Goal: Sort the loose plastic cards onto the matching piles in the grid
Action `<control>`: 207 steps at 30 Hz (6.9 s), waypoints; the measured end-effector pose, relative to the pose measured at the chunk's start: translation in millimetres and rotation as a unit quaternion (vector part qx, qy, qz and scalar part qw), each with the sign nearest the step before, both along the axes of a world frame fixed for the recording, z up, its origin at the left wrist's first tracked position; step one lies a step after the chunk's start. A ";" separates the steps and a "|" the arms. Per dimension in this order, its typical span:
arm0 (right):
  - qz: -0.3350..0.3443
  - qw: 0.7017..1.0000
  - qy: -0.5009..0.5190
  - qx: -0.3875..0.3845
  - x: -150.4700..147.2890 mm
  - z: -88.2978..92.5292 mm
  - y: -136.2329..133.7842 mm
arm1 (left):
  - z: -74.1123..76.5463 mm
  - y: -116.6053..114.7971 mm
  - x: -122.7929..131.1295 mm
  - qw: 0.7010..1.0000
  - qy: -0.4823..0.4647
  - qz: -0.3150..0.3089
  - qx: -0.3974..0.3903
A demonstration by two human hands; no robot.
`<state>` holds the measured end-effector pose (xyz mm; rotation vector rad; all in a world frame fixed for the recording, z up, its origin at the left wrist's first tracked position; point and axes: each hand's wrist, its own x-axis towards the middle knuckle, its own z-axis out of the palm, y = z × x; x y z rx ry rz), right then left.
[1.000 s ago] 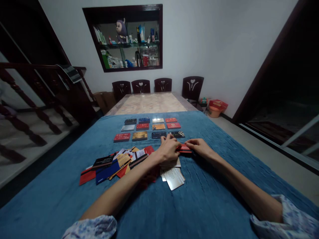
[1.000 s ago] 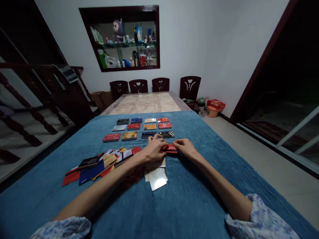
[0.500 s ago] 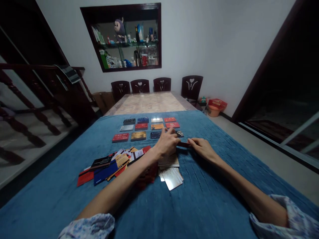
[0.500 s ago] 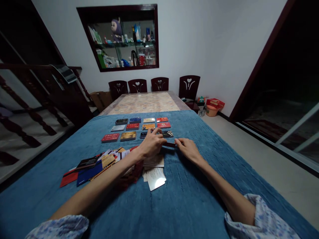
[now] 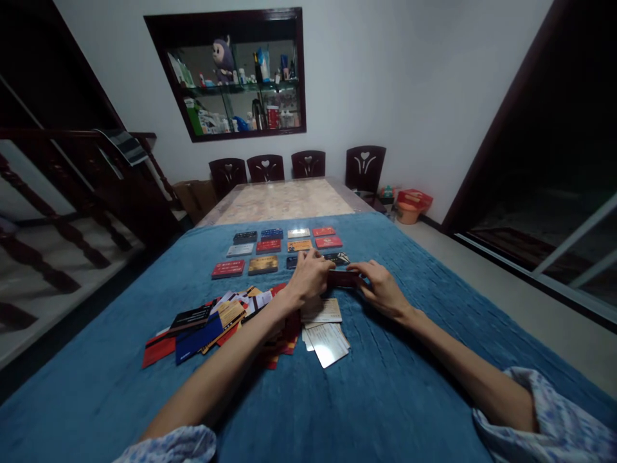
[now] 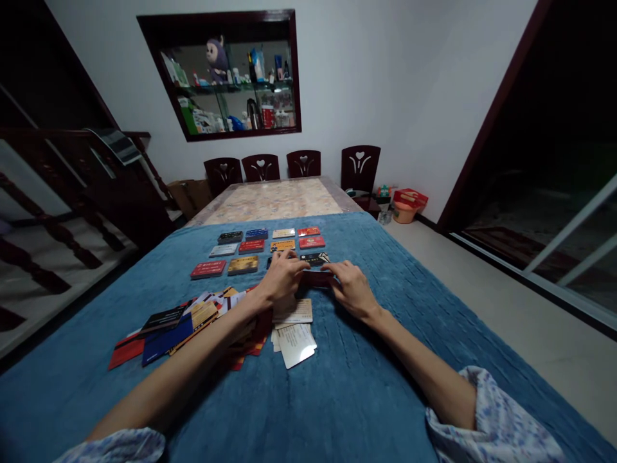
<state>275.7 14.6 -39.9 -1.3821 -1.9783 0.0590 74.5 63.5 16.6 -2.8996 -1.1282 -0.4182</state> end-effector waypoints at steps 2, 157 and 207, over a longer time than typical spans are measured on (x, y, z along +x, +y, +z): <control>0.006 0.999 -0.004 0.044 0.1 -3.8 1.5 | 1.0 -2.1 -2.6 1.000 -0.015 0.014 -0.001; 0.070 0.930 -0.302 -0.199 -263.1 67.5 130.5 | -2.8 73.4 -252.3 0.964 0.074 0.225 -0.117; 0.123 0.909 -0.343 -0.201 -266.9 72.1 136.8 | -22.1 90.8 -264.6 0.977 -0.014 0.175 -0.124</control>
